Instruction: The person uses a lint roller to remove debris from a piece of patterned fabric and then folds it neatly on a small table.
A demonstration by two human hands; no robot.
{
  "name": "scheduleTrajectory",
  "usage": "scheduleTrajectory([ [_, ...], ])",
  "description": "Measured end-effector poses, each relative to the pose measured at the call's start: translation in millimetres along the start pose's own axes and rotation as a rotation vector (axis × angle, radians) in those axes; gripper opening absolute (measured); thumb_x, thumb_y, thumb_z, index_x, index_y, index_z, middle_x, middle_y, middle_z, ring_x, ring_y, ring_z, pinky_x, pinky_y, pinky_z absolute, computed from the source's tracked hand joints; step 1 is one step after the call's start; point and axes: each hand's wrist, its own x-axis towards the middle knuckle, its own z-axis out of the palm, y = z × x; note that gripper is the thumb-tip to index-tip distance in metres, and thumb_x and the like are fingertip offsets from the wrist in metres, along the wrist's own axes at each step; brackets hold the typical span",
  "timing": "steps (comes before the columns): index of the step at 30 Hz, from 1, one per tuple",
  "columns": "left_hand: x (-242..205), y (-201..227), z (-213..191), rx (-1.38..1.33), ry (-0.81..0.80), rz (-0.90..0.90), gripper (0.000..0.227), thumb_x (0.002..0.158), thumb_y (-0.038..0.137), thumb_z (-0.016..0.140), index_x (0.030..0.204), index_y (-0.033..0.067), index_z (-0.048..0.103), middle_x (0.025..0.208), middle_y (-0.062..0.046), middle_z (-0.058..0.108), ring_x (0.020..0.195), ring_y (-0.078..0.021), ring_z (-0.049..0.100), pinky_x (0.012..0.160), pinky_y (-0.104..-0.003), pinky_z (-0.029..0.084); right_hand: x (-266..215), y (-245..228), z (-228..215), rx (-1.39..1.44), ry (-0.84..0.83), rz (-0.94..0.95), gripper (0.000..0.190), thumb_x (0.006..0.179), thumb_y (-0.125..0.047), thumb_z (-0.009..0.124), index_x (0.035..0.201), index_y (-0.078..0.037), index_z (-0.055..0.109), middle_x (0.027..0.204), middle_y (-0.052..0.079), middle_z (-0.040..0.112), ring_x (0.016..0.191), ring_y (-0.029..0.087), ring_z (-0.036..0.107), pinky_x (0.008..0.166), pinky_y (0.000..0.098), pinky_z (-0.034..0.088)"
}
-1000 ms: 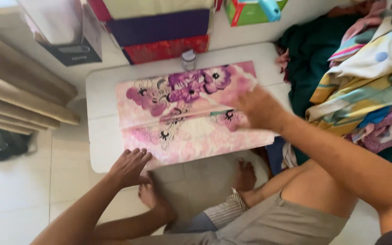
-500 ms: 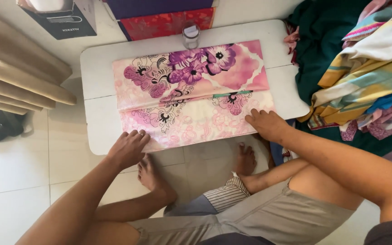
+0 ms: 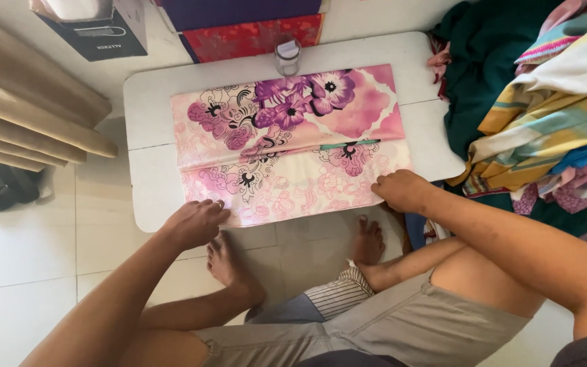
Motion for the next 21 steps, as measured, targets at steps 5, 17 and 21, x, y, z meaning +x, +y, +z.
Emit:
scheduleTrajectory([
  [5,-7,22,-30,-0.104,-0.112,0.003,0.035,0.080,0.044,0.071,0.106,0.0206,0.064,0.101,-0.004,0.067,0.090,-0.0256,0.072,0.074,-0.042,0.062,-15,-12,-13,0.111,-0.133,-0.078,0.020,0.083,-0.022,0.072,0.101,-0.014,0.068,0.094,0.007,0.072,0.081,0.026,0.072,0.072,0.0403,0.056],
  [17,29,-27,-66,-0.001,0.149,-0.281,0.043,0.092,0.044,0.067,0.125,0.0202,0.053,0.118,-0.005,0.058,0.114,-0.0256,0.061,0.095,-0.043,0.055,-1,59,-73,0.475,0.245,0.197,0.063,0.077,-0.040,0.084,0.124,-0.014,0.053,0.112,0.015,0.062,0.108,0.041,0.067,0.090,0.0536,0.056],
  [21,24,-50,-54,-0.077,0.087,-0.330,0.043,0.093,0.042,0.066,0.127,0.0172,0.056,0.124,-0.009,0.061,0.117,-0.0285,0.063,0.090,-0.044,0.059,2,66,-66,0.488,0.143,0.223,0.060,0.080,-0.025,0.082,0.130,-0.018,0.050,0.117,0.015,0.065,0.108,0.043,0.069,0.092,0.0557,0.057],
])
